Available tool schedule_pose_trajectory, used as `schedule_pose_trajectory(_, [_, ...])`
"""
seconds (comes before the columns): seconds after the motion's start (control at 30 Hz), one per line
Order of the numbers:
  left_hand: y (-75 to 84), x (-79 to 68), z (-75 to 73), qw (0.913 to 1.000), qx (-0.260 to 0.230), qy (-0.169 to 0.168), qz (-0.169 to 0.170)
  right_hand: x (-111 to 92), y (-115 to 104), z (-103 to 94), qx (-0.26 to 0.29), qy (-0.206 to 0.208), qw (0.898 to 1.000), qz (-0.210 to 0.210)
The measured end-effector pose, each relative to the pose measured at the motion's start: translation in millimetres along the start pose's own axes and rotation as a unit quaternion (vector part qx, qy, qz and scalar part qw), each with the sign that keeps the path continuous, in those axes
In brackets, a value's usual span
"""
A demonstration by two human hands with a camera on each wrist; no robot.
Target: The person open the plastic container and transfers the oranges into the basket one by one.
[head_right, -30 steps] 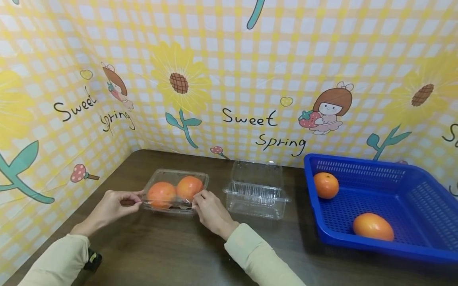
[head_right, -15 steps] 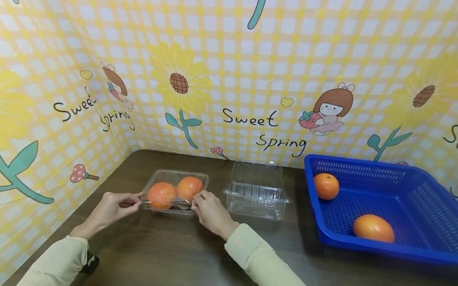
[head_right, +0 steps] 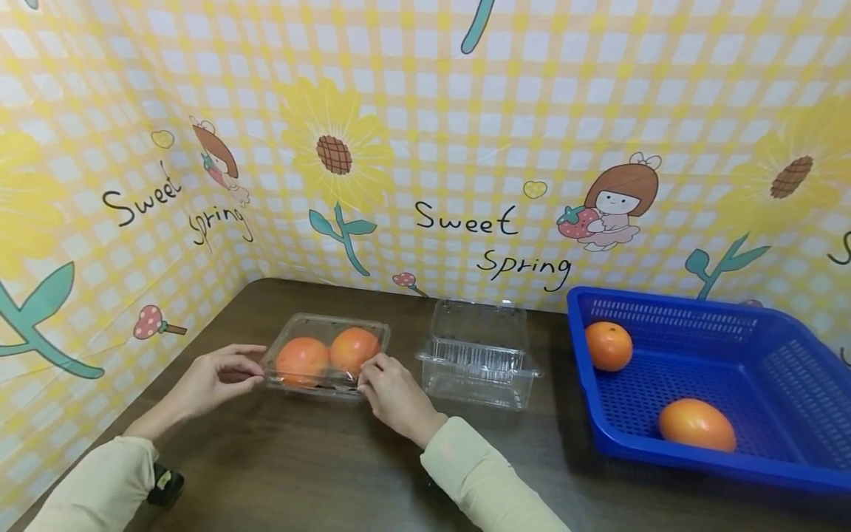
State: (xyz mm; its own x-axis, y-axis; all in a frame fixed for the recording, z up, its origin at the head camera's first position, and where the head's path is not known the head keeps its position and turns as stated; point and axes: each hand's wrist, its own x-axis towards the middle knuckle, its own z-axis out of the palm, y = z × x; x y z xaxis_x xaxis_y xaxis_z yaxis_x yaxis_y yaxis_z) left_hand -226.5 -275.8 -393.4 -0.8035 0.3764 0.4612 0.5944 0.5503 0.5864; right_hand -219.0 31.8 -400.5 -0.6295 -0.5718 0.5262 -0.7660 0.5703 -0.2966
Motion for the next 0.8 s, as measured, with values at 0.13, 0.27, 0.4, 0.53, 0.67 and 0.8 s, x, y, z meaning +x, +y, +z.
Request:
schedule_pose_trajectory(0.13, [-3.6,3.6,-2.3,0.9964,-0.071,-0.034,-0.031,-0.3,0.7,0.1,-0.003,0.0,1.0,0.0])
schedule_pose_trajectory(0.27, [-5.7,6.2,-4.2,0.9946,-0.087,-0.051,-0.027,-0.4,1.3,0.7,-0.004,0.001,1.0,-0.003])
schedule_pose_trajectory(0.4, [-4.9,7.7,-4.0,0.9978,-0.044,-0.049,-0.005,-0.6,1.3,1.1,-0.004,0.003,1.0,-0.003])
schedule_pose_trajectory(0.53, [-0.9,8.8,-3.1,0.9991,0.008,-0.041,0.013,-0.8,1.1,1.1,-0.001,0.005,1.0,0.001])
schedule_pose_trajectory(0.67, [11.2,10.0,-2.8,0.9992,0.019,-0.028,0.021,-0.7,1.0,1.1,0.002,0.007,1.0,0.001])
schedule_pose_trajectory(0.8, [24.7,10.7,-3.7,0.9992,0.02,-0.009,0.034,-0.4,1.8,1.1,0.003,0.009,1.0,-0.003])
